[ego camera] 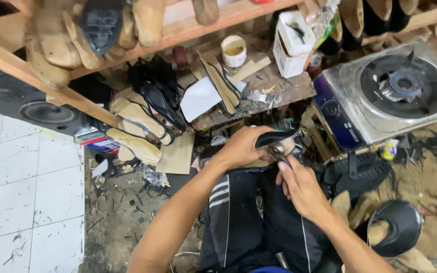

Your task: The person sits on the floor of a shoe workshop and pulls the black fabric upper of a flat shoe over a wooden shoe last, smoothing and pressing it into shape. They use red-handled pliers to grip and tension the upper, then tap and press the shoe with a hammer and trim excess material along the sole edge with a blade.

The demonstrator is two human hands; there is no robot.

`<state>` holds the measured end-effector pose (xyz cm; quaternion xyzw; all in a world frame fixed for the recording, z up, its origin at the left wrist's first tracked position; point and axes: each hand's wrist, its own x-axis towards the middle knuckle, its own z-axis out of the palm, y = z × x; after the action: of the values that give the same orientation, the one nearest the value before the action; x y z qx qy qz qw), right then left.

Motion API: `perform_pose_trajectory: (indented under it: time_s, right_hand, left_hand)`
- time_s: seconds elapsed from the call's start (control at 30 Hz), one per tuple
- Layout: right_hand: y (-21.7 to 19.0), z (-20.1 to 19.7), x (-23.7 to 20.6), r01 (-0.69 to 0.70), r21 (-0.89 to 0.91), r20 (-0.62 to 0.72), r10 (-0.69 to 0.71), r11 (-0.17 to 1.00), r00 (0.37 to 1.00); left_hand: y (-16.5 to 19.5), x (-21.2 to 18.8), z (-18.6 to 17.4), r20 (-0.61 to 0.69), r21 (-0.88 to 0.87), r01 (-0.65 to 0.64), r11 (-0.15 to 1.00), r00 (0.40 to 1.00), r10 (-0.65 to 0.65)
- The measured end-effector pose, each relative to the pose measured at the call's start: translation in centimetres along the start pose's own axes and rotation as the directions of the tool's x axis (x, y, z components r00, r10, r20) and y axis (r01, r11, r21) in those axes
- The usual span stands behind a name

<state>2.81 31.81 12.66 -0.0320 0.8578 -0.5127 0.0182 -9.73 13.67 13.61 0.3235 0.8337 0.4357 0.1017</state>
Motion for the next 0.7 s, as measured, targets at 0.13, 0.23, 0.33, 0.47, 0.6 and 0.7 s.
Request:
perform_pose_trajectory:
  time_s: [0.13, 0.23, 0.33, 0.47, 0.6, 0.7]
  right_hand:
    - [-1.1, -0.8, -2.2, 0.021, 0.464, -0.097, 0.027, 0.886, 0.995]
    - [-0.6, -1.0, -3.0, -0.088, 0.575, -0.013, 0.117, 0.813, 0.993]
    - [0.2, -0.6, -2.8, -0.213, 0.574, 0.128, 0.171, 0.791, 0.977]
    - [-0.4, 1.0, -3.3, -0.450, 0.212, 0.377, 0.352, 0.868, 0.857]
    - [-2.4, 3.1, -4.6, -0.293, 0.212, 0.462, 0.168, 0.932, 0.871]
    - [-3.9, 4.0, -5.4, -0.064, 0.177, 0.431, -0.019, 0.982, 0.902]
  left_hand:
    - [3.2, -2.7, -0.9, -0.446, -0.313, -0.166, 0.935, 0.895, 0.009]
    - [3.6, -5.6, -0.1, -0.808, -0.383, -0.356, 0.852, 0.576, -0.122]
    - [2.2, -9.5, 1.4, -0.734, -0.672, -0.641, 0.371, 0.511, -0.447]
    - [0.2, -14.8, 3.0, -0.685, -0.720, -0.350, 0.600, 0.499, -0.530]
    - [0.5, -18.5, 1.8, -0.674, -0.470, 0.009, 0.883, 0.643, -0.365]
    - [2.4, -19.4, 0.7, -0.658, -0.310, 0.104, 0.945, 0.694, -0.292]
